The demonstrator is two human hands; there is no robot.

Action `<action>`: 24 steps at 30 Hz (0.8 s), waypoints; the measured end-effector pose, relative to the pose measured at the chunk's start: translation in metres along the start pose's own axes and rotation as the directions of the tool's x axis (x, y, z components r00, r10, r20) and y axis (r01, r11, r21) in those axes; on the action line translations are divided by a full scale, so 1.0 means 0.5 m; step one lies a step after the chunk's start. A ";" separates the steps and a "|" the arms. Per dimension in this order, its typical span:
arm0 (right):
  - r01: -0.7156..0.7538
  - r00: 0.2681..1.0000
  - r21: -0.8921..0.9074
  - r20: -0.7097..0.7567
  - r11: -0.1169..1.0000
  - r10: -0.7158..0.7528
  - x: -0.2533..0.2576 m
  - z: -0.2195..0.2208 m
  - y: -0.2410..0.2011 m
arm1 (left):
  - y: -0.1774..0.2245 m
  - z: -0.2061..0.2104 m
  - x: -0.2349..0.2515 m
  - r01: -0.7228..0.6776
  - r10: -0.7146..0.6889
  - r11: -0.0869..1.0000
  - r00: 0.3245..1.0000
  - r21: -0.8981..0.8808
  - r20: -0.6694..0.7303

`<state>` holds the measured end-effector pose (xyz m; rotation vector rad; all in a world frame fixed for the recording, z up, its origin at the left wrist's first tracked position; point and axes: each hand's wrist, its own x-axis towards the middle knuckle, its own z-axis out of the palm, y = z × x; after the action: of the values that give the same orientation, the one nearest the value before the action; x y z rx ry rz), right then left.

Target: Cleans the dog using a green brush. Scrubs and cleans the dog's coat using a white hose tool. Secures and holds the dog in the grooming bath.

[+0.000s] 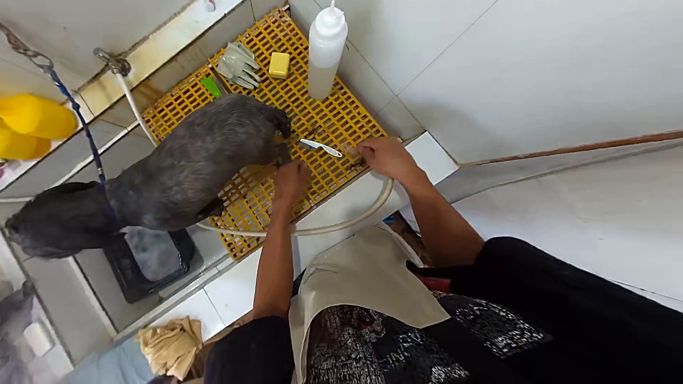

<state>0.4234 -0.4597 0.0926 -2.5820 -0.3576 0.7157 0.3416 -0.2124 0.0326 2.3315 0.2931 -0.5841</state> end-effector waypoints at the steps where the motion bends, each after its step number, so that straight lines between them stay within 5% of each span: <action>1: 0.003 0.999 -0.040 0.039 0.999 -0.001 0.023 -0.015 0.000 | 0.032 0.018 0.024 -0.048 0.048 0.998 0.999 0.045 -0.014; 4: 0.094 0.990 -0.127 0.112 0.987 -0.080 0.094 -0.049 -0.012 | 0.128 0.082 0.087 -0.143 0.144 0.975 0.990 0.168 0.006; 8: 0.253 0.945 -0.244 0.271 0.936 -0.185 0.176 -0.071 -0.060 | 0.193 0.142 0.130 -0.077 0.068 0.957 0.997 0.281 0.044; 16: 0.411 0.858 -0.422 0.479 0.808 -0.186 0.252 -0.047 -0.168 | 0.157 0.132 0.138 -0.088 0.086 0.978 0.996 0.190 0.022; 24: 0.411 0.866 -0.497 0.475 0.765 -0.157 0.276 -0.011 -0.230 | 0.161 0.127 0.123 -0.088 0.080 0.982 0.995 0.167 0.055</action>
<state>0.5264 -0.3127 0.0925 -2.7923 -1.2756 1.1761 0.4035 -0.3115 0.0085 2.4755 0.1256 -0.6437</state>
